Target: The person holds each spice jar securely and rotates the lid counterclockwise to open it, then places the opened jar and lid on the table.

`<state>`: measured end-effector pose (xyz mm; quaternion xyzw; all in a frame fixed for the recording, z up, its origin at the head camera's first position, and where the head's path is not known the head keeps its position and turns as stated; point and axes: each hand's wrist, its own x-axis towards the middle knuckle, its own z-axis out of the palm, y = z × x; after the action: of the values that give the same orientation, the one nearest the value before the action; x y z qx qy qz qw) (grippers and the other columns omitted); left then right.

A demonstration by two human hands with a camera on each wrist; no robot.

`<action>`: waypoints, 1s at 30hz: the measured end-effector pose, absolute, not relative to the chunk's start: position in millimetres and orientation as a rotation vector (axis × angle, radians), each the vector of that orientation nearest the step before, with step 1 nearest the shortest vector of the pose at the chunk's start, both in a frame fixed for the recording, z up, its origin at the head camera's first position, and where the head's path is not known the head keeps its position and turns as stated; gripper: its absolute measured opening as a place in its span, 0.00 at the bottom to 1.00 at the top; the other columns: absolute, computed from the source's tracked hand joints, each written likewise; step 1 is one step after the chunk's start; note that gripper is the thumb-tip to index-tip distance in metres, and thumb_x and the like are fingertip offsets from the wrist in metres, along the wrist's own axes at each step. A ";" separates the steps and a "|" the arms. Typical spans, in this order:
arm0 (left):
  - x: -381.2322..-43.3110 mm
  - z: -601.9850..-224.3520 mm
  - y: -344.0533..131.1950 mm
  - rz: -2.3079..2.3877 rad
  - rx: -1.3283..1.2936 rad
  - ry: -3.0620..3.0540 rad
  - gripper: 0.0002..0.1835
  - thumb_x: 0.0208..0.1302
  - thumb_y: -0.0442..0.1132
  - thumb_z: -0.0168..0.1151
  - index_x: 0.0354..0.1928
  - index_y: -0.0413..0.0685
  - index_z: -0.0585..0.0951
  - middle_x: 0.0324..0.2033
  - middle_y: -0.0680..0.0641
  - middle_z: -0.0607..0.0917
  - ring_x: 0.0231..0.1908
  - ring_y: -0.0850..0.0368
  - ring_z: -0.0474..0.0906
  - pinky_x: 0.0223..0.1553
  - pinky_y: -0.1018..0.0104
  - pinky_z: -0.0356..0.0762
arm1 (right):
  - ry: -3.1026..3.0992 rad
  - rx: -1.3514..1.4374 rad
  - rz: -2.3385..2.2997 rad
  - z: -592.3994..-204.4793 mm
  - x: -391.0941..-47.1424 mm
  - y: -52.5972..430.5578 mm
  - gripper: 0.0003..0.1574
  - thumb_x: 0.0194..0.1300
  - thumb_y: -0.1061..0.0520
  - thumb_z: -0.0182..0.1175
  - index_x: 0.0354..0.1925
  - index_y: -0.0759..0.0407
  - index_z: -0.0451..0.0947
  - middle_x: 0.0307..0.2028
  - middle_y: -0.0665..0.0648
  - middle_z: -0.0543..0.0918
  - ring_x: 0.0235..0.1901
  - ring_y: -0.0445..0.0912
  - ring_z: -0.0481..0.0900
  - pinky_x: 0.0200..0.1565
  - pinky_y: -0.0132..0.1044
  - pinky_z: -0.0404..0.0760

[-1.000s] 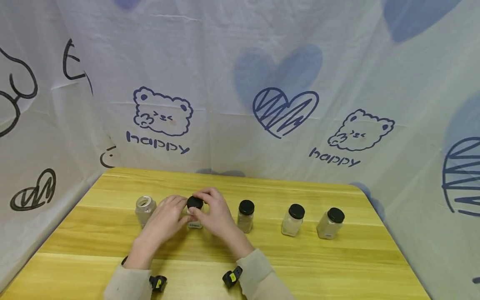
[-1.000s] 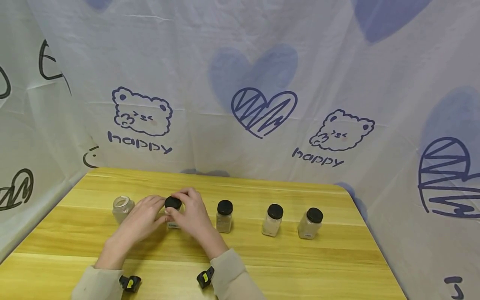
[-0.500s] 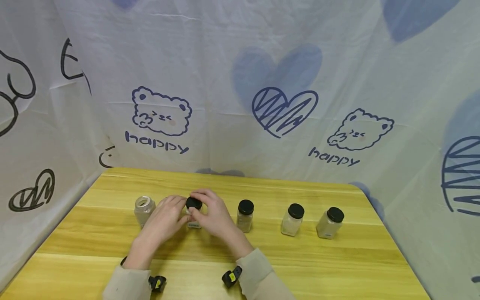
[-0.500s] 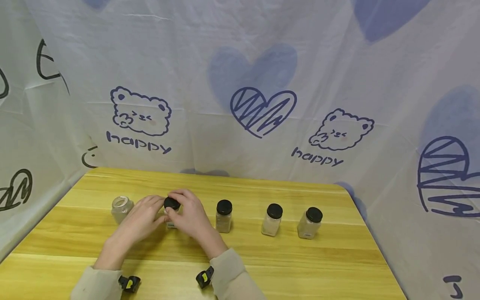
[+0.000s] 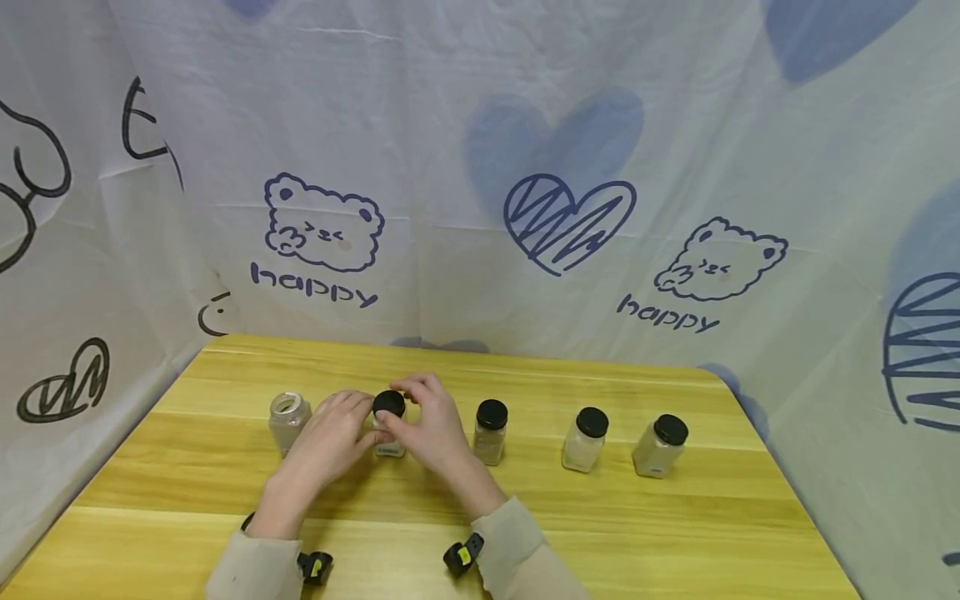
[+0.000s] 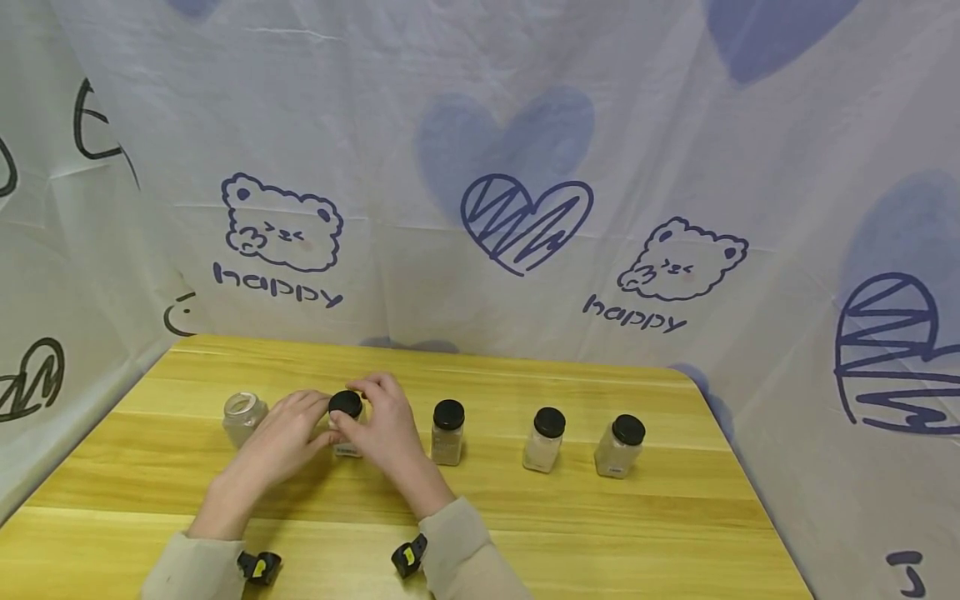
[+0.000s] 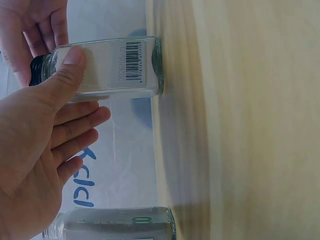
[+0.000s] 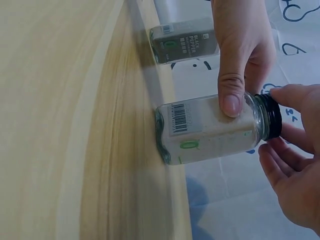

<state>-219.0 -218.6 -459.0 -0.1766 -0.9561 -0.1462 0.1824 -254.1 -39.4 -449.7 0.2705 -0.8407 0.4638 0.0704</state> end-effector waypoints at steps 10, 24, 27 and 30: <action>-219.2 -457.5 -218.0 -0.402 -0.487 -2.732 0.27 0.62 0.46 0.76 0.55 0.32 0.83 0.54 0.37 0.85 0.60 0.36 0.77 0.68 0.41 0.72 | -2.558 0.862 1.320 -448.8 -252.9 -39.0 0.23 0.73 0.54 0.66 0.62 0.59 0.82 0.59 0.55 0.79 0.58 0.50 0.80 0.59 0.40 0.83; -219.0 -455.8 -218.2 -0.405 -0.483 -2.742 0.28 0.64 0.45 0.75 0.58 0.32 0.82 0.54 0.37 0.85 0.60 0.36 0.77 0.69 0.40 0.71 | -2.566 0.981 1.235 -444.9 -251.5 -39.1 0.24 0.74 0.58 0.62 0.65 0.62 0.79 0.65 0.56 0.79 0.64 0.50 0.79 0.64 0.37 0.80; -218.6 -455.5 -217.8 -0.408 -0.485 -2.730 0.27 0.63 0.45 0.76 0.57 0.32 0.82 0.53 0.37 0.85 0.60 0.36 0.77 0.68 0.40 0.71 | -2.562 0.999 1.239 -444.8 -250.9 -38.8 0.26 0.74 0.58 0.62 0.68 0.61 0.78 0.67 0.56 0.78 0.66 0.50 0.77 0.65 0.38 0.79; -218.9 -456.4 -217.4 -0.404 -0.488 -2.722 0.26 0.63 0.44 0.76 0.56 0.31 0.83 0.53 0.37 0.85 0.59 0.36 0.78 0.67 0.40 0.72 | -2.546 0.981 1.261 -445.3 -250.4 -38.8 0.27 0.73 0.57 0.64 0.68 0.59 0.77 0.68 0.55 0.76 0.66 0.50 0.77 0.65 0.39 0.79</action>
<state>-218.9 -217.4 -456.4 -0.1719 -0.9593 -0.1424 0.1728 -250.4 -38.8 -445.3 0.3256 -0.8451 0.4185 0.0679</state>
